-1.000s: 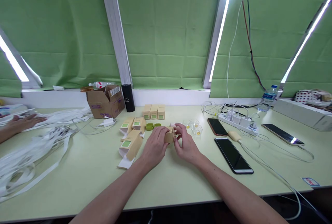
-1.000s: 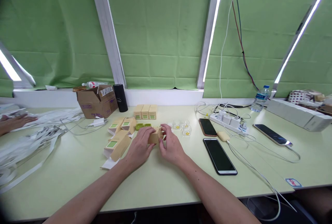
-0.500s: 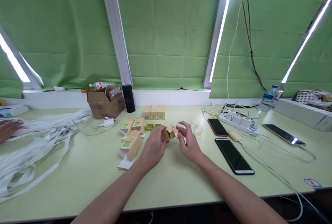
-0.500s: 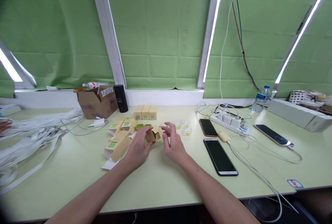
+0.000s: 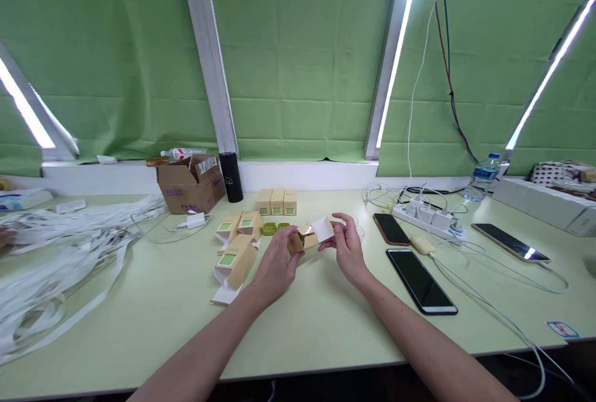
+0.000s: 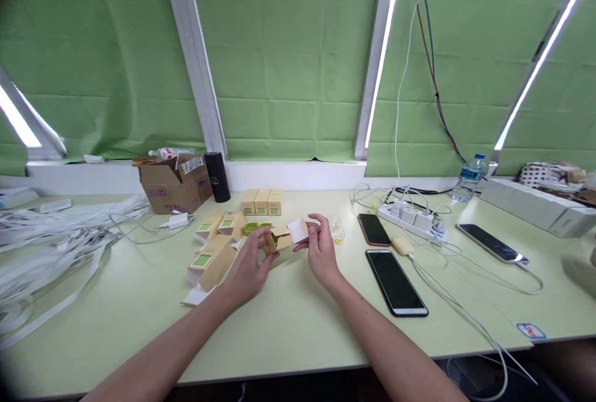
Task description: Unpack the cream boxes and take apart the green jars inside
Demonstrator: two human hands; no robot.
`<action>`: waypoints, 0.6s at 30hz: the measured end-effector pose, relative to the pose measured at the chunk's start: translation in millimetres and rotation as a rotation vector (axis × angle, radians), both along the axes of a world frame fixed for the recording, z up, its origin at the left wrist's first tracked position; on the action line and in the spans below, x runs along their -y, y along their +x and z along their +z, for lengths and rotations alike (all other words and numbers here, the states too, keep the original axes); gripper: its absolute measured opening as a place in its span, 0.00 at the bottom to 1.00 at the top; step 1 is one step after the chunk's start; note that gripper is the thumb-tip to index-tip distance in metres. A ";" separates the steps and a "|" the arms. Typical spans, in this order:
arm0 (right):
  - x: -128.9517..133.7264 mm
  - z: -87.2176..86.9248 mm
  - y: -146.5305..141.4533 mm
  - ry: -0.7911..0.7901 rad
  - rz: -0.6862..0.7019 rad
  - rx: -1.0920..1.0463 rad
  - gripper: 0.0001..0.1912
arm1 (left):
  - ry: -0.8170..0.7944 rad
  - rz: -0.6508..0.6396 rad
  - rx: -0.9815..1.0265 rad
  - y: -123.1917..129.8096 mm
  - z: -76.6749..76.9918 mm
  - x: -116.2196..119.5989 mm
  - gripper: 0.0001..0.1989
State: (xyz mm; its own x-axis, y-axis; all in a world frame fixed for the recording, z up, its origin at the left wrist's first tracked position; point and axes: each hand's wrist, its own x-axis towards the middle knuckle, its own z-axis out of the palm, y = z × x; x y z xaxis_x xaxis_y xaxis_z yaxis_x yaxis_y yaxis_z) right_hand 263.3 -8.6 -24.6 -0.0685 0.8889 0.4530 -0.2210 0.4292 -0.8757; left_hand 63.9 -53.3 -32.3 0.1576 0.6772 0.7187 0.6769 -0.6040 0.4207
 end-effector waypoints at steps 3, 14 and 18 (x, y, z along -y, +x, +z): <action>-6.7 -2.5 -0.7 -0.055 0.008 -0.049 0.24 | 0.034 -0.033 -0.045 0.0 2.6 0.8 0.22; -6.6 -2.9 1.5 -0.026 -0.091 0.027 0.21 | -0.013 0.013 -0.066 1.3 6.1 2.6 0.31; 2.3 3.9 5.8 0.197 -0.261 0.145 0.14 | -0.040 0.034 -0.069 1.3 7.2 3.5 0.33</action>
